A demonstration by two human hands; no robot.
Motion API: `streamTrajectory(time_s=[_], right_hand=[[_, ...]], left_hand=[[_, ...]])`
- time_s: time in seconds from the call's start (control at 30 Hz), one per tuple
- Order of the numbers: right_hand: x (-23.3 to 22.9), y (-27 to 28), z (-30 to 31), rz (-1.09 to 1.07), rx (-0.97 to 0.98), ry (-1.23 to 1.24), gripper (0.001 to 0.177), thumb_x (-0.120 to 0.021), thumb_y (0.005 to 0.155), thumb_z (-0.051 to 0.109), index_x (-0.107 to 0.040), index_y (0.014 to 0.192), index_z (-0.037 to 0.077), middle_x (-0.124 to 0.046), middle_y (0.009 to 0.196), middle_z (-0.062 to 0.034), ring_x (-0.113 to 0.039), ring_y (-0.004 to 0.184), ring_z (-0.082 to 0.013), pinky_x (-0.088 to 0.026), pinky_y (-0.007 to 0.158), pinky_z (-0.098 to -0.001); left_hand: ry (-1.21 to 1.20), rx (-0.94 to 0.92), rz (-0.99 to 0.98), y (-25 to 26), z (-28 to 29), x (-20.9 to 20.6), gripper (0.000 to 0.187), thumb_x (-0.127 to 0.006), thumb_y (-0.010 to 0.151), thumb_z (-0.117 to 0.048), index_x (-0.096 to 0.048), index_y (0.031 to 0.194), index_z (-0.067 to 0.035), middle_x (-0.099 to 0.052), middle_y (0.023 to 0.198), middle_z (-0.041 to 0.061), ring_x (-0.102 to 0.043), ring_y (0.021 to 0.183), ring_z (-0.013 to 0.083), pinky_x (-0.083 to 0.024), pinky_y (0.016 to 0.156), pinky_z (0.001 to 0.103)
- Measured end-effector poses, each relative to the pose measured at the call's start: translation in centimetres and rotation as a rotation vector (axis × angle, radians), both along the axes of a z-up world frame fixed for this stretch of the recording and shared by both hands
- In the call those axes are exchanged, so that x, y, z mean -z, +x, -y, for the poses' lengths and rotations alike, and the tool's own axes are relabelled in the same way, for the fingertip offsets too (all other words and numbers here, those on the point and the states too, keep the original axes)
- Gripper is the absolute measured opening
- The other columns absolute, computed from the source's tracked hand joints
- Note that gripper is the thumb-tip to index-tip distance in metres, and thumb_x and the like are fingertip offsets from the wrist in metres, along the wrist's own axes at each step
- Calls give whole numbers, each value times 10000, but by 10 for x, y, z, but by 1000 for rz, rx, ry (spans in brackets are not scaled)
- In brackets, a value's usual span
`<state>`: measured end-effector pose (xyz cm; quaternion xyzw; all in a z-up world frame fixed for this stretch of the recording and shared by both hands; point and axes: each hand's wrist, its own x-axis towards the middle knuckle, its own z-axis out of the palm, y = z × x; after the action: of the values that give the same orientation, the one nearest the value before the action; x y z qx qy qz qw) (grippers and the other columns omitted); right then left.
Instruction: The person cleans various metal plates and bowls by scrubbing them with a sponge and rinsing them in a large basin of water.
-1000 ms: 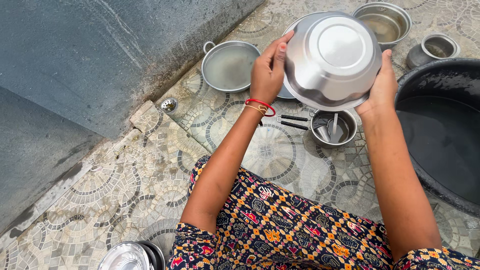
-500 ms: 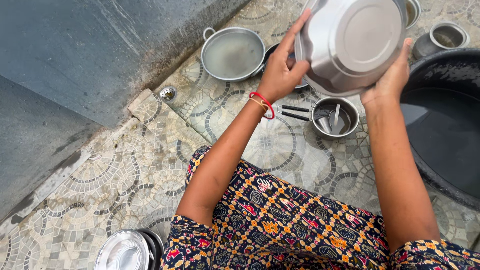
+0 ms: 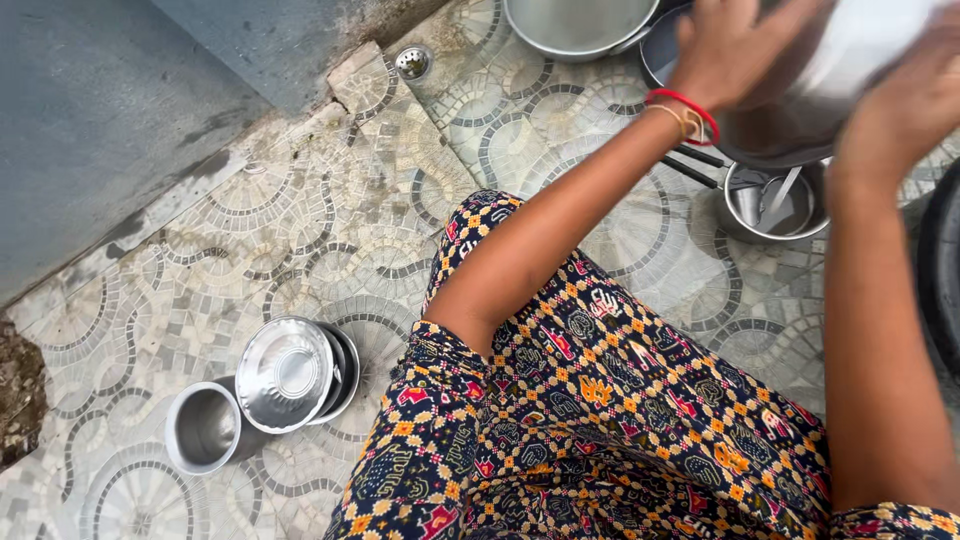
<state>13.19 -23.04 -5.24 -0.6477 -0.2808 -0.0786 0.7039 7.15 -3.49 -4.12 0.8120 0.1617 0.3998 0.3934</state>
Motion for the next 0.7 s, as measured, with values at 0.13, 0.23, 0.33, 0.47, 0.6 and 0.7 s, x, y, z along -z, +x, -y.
streamTrajectory(time_s=[0.13, 0.23, 0.33, 0.47, 0.6, 0.7], right_hand=[[-41, -89, -41, 578, 99, -358, 516, -376, 1270, 377, -543, 1020, -42, -548, 985, -175, -540, 877, -299, -378, 753, -483], [-70, -138, -63, 586, -233, -136, 561, -319, 1235, 421, -458, 1301, -118, -496, 1256, -299, -515, 1216, -430, -400, 1130, -481], [-84, -147, -64, 478, -334, -348, 622, -320, 1197, 485, -421, 1510, -43, -431, 1544, -233, -446, 1457, -413, -322, 1267, -411], [-89, -118, -38, 655, -134, -831, 627, -384, 1111, 446, -442, 1569, 22, -288, 1714, -139, -376, 1512, -378, -287, 1270, -482], [-75, -89, -19, 601, 261, -1084, 631, -451, 1129, 336, -375, 1631, -38, -218, 1707, -203, -218, 1582, -366, -89, 1154, -709], [-45, -90, -36, 439, 120, -683, 619, -573, 1086, 335, -433, 1564, -33, -129, 1714, -262, -88, 1598, -423, -137, 1284, -644]], left_hand=[[-537, 508, 193, 0, 11, 13, 696, -717, 839, -526, -603, 1218, 47, -622, 1171, 179, -681, 1072, 309, -546, 959, 400], [-798, 517, 211, 14, -26, 22, 507, -651, 933, -439, -678, 1040, 56, -662, 986, 112, -606, 921, 225, -530, 817, 413], [-921, 500, 267, -10, -60, 15, 268, -673, 856, -221, -671, 967, 24, -637, 900, 41, -556, 807, 138, -465, 758, 341], [-833, 635, 400, -33, -65, -20, 243, -611, 952, -107, -632, 1157, 21, -570, 793, 10, -504, 763, 130, -440, 743, 293], [-858, 751, 326, -57, -30, -38, 611, -585, 853, 47, -554, 1461, -7, -618, 862, 18, -467, 726, 112, -409, 659, 268], [-812, 861, 208, -57, 7, -29, 651, -512, 796, 91, -492, 1437, -23, -645, 1243, -52, -607, 1014, 49, -487, 814, 225]])
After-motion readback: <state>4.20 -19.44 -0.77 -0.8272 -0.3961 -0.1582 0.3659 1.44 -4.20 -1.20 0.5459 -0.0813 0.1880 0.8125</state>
